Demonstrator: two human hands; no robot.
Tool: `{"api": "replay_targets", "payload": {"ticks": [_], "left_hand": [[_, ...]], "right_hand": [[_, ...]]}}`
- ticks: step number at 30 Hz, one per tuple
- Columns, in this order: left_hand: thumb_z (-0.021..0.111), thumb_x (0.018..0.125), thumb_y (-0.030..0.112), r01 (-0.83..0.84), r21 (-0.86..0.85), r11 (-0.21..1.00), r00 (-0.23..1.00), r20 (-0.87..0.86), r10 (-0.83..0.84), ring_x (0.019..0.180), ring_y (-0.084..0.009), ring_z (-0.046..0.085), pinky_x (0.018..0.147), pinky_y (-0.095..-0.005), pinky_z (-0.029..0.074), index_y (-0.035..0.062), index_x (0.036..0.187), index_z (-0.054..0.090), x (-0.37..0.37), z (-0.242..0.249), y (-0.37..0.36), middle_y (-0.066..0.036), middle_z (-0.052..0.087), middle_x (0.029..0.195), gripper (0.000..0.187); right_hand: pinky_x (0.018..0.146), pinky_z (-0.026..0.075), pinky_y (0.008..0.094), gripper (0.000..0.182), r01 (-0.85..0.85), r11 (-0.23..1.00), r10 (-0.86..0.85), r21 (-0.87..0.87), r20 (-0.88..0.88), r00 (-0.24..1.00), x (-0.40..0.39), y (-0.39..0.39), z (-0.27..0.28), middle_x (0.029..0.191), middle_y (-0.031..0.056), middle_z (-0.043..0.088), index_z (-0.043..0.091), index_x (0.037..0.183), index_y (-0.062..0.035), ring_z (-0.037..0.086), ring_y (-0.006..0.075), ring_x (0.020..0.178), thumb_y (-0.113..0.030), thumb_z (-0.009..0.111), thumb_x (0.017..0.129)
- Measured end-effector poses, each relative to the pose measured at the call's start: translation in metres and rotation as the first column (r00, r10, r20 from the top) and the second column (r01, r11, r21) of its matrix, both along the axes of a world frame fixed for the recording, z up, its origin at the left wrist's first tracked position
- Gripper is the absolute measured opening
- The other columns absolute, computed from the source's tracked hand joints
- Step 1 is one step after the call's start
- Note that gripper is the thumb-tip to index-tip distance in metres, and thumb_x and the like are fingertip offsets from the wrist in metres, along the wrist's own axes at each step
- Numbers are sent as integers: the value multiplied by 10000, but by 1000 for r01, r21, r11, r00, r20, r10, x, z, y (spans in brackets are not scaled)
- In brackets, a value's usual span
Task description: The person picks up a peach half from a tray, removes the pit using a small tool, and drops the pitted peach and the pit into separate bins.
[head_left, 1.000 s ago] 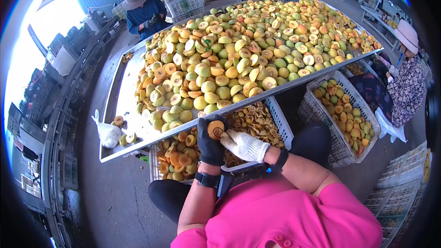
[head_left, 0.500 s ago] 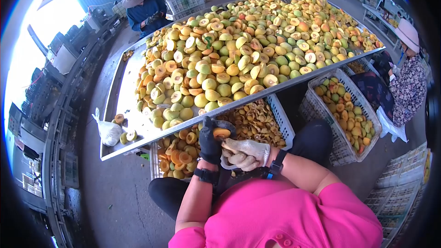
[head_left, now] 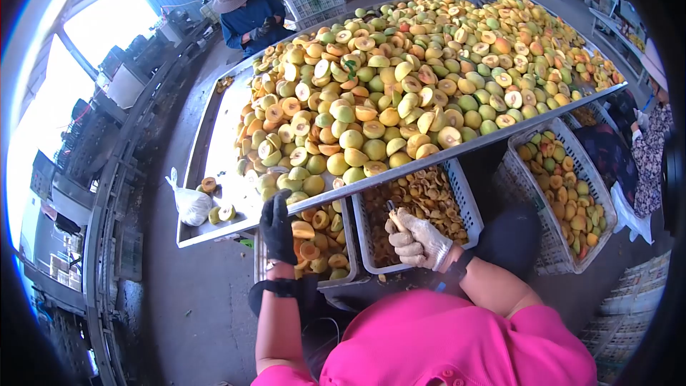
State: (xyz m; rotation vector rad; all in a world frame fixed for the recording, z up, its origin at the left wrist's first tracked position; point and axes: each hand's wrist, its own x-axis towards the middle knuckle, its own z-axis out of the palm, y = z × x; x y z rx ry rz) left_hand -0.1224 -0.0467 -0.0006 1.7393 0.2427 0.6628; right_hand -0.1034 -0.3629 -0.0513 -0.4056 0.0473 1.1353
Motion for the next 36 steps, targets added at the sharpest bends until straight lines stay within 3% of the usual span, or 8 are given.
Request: {"api": "replay_targets", "payload": {"ticks": [13,19,24,28,31,33,35,36], "left_hand": [[706,820,422,250,844,474,787,-463,409,1210,-378,586,1049,-499,414,111,1376,539,174,-31,64,-187,623,1307,659],[783,730,475,327,752,573,753,-573,322,1147,-404,600,971,-488,470,128,1267,601,159,-1,54,-186,638,1231,664],[797,744,235,-18,595,803,920,-304,246,998,-328,629,881,-435,510,100,1172,592,138,-17,48,-133,663,1067,493],[691,828,87,159,-151,976,986,75,-149,905,-136,592,778,-270,506,84,1175,586,92,2,-8,-29,640,1035,362],[673,897,57,438,-762,477,899,374,-228,1036,-177,643,900,-298,551,65,1226,553,57,9,-55,-77,644,1118,350],[690,910,17,222,-62,973,929,316,-192,1115,-208,638,969,-329,546,34,1235,537,48,-14,-74,-105,630,1153,359],[697,890,-60,407,-526,747,900,371,-229,1116,-209,632,966,-342,548,8,1232,529,35,-19,-85,-119,617,1174,387],[695,893,-58,334,-319,887,913,344,-220,1115,-211,631,968,-345,547,6,1230,528,31,-24,-92,-118,616,1174,382]], "right_hand": [[347,254,218,407,-44,979,79,-198,171,982,7,12,9,617,-81,365,530,938,-191,311,45,407,-552,385,1056],[338,246,233,407,-52,956,130,-289,260,957,7,19,18,613,-68,367,521,925,-181,304,52,396,-535,375,1063],[337,255,241,388,36,907,127,-420,354,927,1,22,25,610,-56,372,513,957,-158,297,64,386,-499,370,1073],[346,321,259,345,164,855,158,-493,548,822,0,24,37,603,-26,430,517,996,-129,376,93,383,-445,407,1076],[372,357,276,293,281,832,134,-478,665,734,-1,35,41,602,9,506,558,1017,-106,458,118,402,-386,485,1061],[387,377,299,278,368,803,118,-469,730,674,-1,44,40,591,32,512,573,1021,-89,482,132,410,-358,512,1053],[569,489,406,232,533,729,251,-429,893,375,0,48,42,756,141,582,578,1047,-43,620,288,657,-270,530,1040],[652,512,450,222,614,716,270,-332,943,195,0,50,38,855,179,602,580,1067,-28,647,350,784,-242,528,1037]]}}
